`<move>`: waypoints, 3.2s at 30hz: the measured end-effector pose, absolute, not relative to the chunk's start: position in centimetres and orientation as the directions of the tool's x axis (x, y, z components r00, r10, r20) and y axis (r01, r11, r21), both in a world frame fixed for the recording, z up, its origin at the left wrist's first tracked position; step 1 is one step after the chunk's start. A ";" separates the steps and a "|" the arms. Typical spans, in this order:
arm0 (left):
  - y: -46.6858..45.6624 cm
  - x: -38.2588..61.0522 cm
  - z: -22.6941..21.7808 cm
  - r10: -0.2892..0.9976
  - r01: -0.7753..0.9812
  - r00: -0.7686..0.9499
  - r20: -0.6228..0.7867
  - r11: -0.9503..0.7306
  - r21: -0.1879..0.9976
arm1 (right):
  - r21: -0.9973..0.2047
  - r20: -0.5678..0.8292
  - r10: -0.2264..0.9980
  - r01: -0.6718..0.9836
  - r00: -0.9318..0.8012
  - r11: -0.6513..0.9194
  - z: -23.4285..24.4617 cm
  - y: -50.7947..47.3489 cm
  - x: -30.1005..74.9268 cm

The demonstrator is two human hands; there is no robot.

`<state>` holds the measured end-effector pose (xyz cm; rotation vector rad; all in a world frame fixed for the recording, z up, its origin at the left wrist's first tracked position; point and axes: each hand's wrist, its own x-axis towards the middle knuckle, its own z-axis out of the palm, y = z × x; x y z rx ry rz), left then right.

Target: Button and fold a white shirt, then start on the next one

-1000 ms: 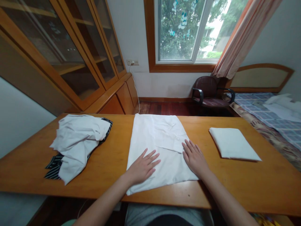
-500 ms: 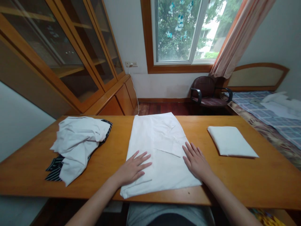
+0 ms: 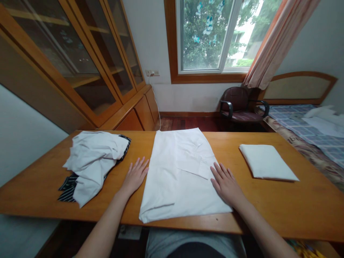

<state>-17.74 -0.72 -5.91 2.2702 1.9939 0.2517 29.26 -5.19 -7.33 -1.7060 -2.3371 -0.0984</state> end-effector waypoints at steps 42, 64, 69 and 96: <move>0.0 -4.9 8.5 0.906 0.780 0.408 0.113 -0.410 0.473 | -0.190 0.226 0.908 0.898 -0.352 0.396 -6.0 -5.7 27.5; 0.3 -3.8 -4.7 0.961 0.553 0.100 0.259 -0.270 0.788 | -0.548 0.265 0.953 0.789 -0.150 0.276 -4.8 -2.3 25.5; -0.2 -3.6 -6.4 0.963 0.476 0.034 0.267 -0.250 0.843 | -0.750 -0.005 0.998 0.660 -0.061 0.036 -2.8 2.3 22.2; -0.8 -3.5 -6.3 0.952 0.598 0.116 0.282 -0.294 0.746 | -0.934 0.081 0.995 0.345 -0.060 0.097 -0.3 8.0 22.8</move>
